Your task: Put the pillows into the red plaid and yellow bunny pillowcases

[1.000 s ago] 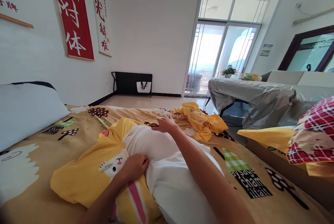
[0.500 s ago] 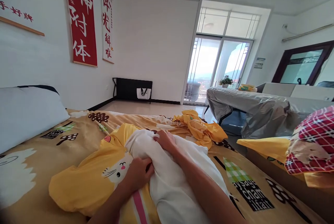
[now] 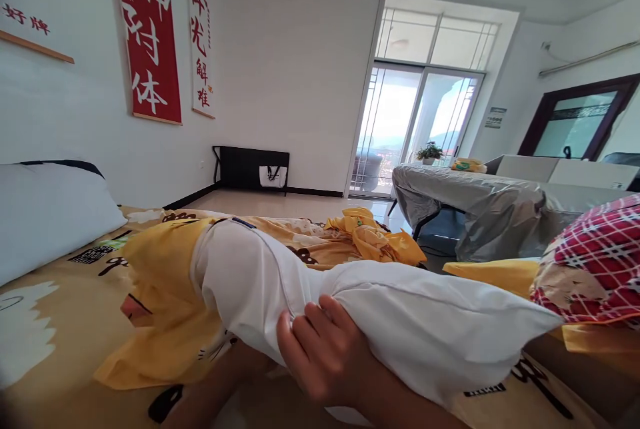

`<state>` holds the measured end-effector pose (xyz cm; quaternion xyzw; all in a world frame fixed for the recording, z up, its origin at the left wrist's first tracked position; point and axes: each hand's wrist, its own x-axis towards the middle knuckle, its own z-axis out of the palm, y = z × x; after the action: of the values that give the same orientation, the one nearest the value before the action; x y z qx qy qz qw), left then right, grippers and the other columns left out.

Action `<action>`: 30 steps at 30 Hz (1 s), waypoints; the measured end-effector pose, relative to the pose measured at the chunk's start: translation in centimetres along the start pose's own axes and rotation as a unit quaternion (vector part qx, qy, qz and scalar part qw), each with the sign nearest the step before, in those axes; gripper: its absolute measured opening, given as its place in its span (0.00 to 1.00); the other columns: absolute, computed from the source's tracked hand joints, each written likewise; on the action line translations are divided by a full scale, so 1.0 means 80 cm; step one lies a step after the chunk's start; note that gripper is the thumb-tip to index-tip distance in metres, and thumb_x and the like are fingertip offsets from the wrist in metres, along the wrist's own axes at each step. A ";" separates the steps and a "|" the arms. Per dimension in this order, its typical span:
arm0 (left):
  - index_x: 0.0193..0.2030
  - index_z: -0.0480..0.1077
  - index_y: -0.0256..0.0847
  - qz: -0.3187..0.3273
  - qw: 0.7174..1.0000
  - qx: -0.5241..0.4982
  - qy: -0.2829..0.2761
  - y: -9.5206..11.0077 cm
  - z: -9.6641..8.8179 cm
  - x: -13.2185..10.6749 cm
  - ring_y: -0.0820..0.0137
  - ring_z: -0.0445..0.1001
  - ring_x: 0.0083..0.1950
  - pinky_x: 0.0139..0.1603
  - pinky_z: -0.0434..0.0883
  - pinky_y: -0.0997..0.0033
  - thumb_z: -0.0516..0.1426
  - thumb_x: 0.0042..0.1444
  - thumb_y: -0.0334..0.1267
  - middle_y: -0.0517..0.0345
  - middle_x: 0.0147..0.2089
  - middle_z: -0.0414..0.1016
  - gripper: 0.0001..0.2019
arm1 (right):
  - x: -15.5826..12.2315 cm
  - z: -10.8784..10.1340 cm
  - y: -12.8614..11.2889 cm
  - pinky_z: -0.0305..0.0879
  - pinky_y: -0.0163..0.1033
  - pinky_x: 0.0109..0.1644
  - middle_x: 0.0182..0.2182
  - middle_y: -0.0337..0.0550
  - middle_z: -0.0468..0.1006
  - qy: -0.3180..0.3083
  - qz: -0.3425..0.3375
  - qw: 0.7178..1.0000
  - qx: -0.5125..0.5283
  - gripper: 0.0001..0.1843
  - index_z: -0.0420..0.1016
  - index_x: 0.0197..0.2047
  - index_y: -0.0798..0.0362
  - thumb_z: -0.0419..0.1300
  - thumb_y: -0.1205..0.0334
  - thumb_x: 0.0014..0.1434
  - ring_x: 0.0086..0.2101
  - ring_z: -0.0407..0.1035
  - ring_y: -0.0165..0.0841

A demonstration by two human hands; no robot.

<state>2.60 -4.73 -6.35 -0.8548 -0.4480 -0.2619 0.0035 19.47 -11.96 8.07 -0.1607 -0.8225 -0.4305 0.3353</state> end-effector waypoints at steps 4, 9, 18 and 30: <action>0.63 0.64 0.50 -0.001 0.992 0.013 -0.122 0.014 -0.007 0.002 0.50 0.71 0.57 0.57 0.67 0.51 0.48 0.61 0.38 0.47 0.58 0.73 0.23 | -0.060 0.037 -0.006 0.58 0.43 0.38 0.20 0.39 0.72 -0.008 0.050 0.998 0.027 0.13 0.72 0.42 0.57 0.49 0.72 0.59 0.25 0.66 0.34; 0.48 0.71 0.50 0.105 0.993 0.008 -0.057 0.060 -0.070 -0.011 0.59 0.74 0.49 0.53 0.69 0.62 0.51 0.61 0.40 0.53 0.50 0.77 0.12 | -0.106 0.057 0.015 0.59 0.44 0.41 0.25 0.41 0.77 0.014 0.109 0.992 0.060 0.12 0.71 0.44 0.55 0.50 0.68 0.59 0.28 0.69 0.35; 0.55 0.65 0.34 -0.093 0.876 0.244 0.406 0.026 -0.194 0.031 0.53 0.69 0.55 0.55 0.57 0.48 0.51 0.61 0.37 0.40 0.52 0.72 0.17 | -0.131 0.054 0.043 0.61 0.46 0.46 0.29 0.42 0.79 0.010 0.086 0.992 0.095 0.17 0.68 0.53 0.54 0.51 0.59 0.62 0.32 0.72 0.37; 0.26 0.70 0.43 -0.119 0.928 0.239 0.259 0.003 -0.160 0.029 0.61 0.69 0.38 0.43 0.54 0.58 0.52 0.54 0.31 0.57 0.30 0.73 0.09 | 0.019 0.108 0.040 0.49 0.52 0.61 0.60 0.52 0.66 -0.115 0.229 0.958 0.129 0.31 0.57 0.66 0.46 0.56 0.47 0.62 0.59 0.58 0.45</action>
<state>-1.79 -6.18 5.77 -0.6715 -0.5795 -0.3578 0.2919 16.59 -3.09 7.59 -0.3488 -0.8449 -0.2114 0.3462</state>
